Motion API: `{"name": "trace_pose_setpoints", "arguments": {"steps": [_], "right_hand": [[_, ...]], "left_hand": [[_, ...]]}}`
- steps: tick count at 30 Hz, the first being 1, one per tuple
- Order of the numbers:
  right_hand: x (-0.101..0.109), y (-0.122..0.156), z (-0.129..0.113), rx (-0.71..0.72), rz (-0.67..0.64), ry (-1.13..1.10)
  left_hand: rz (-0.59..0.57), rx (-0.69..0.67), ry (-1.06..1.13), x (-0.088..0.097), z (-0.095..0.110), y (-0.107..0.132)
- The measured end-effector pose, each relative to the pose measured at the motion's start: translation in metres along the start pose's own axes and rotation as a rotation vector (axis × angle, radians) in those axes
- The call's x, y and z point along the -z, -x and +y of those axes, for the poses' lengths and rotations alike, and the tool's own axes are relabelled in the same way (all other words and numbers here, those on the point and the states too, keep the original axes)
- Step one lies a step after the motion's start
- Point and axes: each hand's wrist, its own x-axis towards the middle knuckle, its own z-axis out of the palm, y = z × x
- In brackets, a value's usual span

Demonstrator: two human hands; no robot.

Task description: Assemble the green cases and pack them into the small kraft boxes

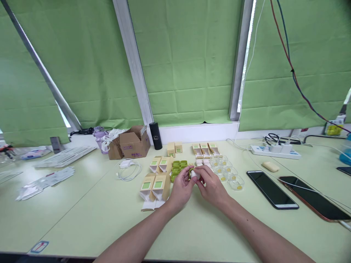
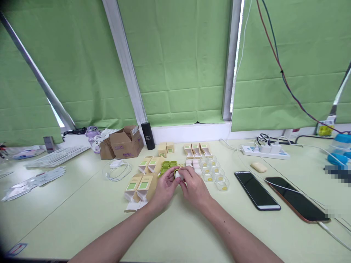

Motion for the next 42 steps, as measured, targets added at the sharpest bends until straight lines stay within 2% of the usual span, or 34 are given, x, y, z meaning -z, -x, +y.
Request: {"name": "trace_pose_setpoints", "arguments": {"steps": [15,29,32,38,42], "right_hand": [[0.0,0.001,0.0,-0.057,-0.043,-0.047],[0.002,0.0,0.001,-0.205,-0.051,-0.114],[0.002,0.0,0.002,-0.242,-0.057,-0.131],[0.006,-0.003,0.0,-0.374,-0.034,-0.22],[0.007,-0.007,0.001,-0.468,0.021,-0.377]], "left_hand": [[0.037,0.027,0.056,0.002,-0.007,-0.003],[0.016,0.053,0.139,0.007,-0.007,-0.007],[0.025,0.056,0.135,0.007,-0.005,-0.006],[-0.058,0.039,0.077,0.01,0.006,-0.002],[-0.015,0.027,-0.016,0.015,0.009,-0.002]]}}
